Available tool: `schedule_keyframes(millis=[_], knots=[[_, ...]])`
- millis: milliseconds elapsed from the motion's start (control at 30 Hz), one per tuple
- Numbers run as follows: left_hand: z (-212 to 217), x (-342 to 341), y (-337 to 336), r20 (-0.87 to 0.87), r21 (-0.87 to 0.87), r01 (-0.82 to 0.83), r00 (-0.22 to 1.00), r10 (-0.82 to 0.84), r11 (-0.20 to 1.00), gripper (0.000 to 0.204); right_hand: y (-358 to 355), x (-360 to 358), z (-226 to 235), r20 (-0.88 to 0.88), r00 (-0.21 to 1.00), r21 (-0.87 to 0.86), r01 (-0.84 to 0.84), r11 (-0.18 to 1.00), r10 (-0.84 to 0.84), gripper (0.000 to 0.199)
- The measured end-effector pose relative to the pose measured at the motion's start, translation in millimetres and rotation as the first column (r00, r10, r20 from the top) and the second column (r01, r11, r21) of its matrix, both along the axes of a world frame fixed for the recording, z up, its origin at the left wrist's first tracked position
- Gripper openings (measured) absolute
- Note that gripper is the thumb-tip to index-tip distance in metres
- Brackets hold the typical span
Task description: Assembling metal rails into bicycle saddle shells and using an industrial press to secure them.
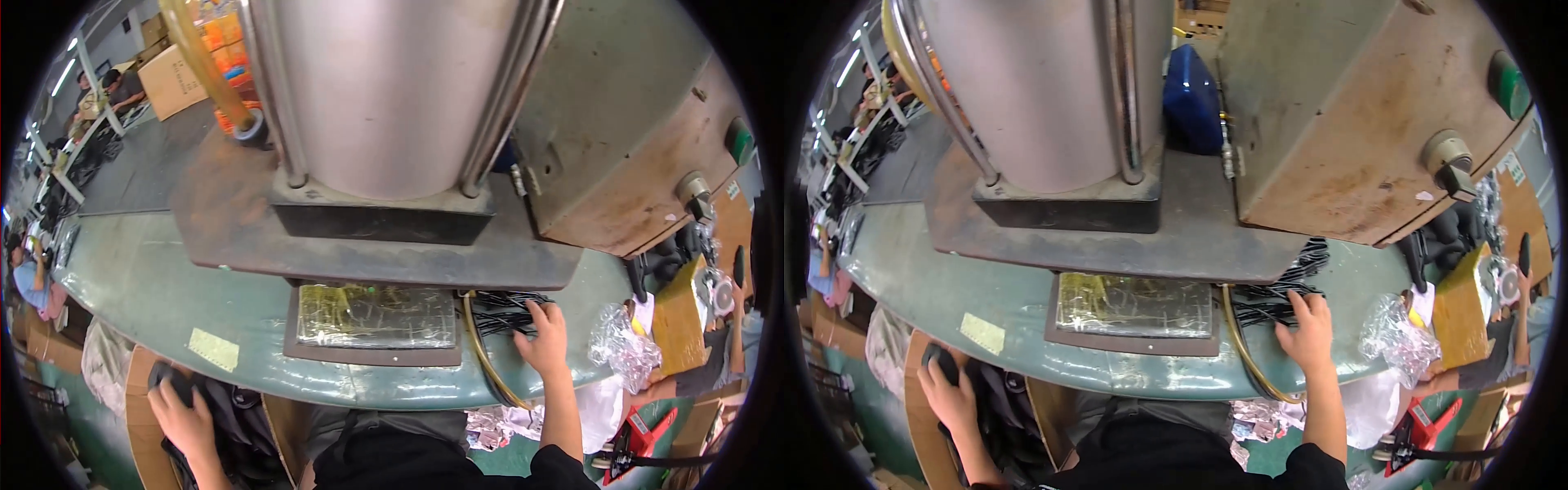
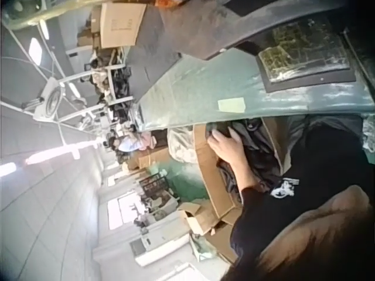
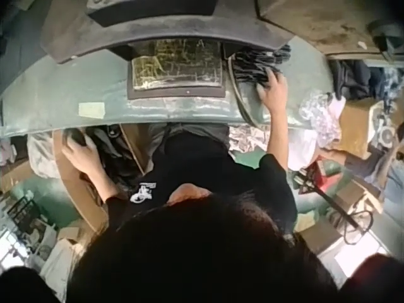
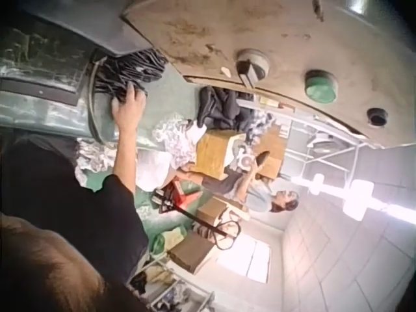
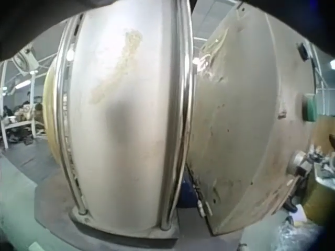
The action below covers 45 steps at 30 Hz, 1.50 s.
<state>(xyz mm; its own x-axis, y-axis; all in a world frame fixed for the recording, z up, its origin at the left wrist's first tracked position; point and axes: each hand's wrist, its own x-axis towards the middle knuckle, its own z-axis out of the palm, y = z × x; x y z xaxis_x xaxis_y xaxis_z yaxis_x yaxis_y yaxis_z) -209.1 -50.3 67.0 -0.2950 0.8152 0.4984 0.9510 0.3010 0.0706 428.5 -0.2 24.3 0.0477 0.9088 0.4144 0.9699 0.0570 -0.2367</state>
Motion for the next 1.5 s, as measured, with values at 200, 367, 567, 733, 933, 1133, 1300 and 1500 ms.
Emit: schedule_keyframes(millis=[200, 367, 567, 733, 933, 1133, 1300, 1500], knots=[[58.7, 129.5, 69.4, 0.343, -0.117, 0.681, 0.710, -0.614, 0.723, 0.067, -2.3, -3.1, 32.5, -0.275, 0.961, 0.026, 0.014, 1.000, -0.007, 0.044], [52.4, 212.2, 116.1, 0.420, 0.025, 0.823, 0.507, -0.753, 0.568, 0.078, -40.0, -18.1, 39.2, -0.791, 0.605, -0.091, 0.026, 0.996, -0.088, 0.045], [62.8, 212.1, 184.6, 0.275, -0.518, 0.855, 0.188, -0.943, 0.019, 0.092, -88.5, -40.8, 30.9, -0.912, 0.398, -0.133, -0.048, 0.990, -0.103, 0.069], [37.6, 246.1, 207.7, 0.406, -0.459, 0.825, -0.135, -0.904, -0.329, 0.085, -75.3, -66.0, 30.9, -0.951, 0.302, -0.012, -0.247, 0.969, 0.065, 0.063], [47.9, 234.9, 214.0, 0.542, -0.480, 0.822, 0.004, -0.840, -0.307, 0.050, -62.6, -105.8, 52.7, -0.846, 0.519, -0.035, -0.282, 0.959, 0.121, 0.025], [-7.9, 196.8, 148.8, 0.739, -0.012, 1.000, 0.027, -0.674, 0.026, 0.044, -47.1, -135.8, 47.9, -0.694, 0.592, -0.005, -0.573, 0.819, 0.410, 0.027], [-31.8, 188.7, 96.4, 0.948, -0.015, 0.980, 0.078, -0.309, 0.201, 0.039, -36.6, -139.7, 40.9, -0.613, 0.627, -0.065, -0.646, 0.760, 0.481, 0.024], [-47.2, 181.7, 73.3, 0.933, 0.209, 0.968, -0.154, -0.325, 0.140, 0.042, -38.9, -139.9, 39.1, -0.559, 0.632, -0.134, -0.708, 0.693, 0.537, 0.023]])
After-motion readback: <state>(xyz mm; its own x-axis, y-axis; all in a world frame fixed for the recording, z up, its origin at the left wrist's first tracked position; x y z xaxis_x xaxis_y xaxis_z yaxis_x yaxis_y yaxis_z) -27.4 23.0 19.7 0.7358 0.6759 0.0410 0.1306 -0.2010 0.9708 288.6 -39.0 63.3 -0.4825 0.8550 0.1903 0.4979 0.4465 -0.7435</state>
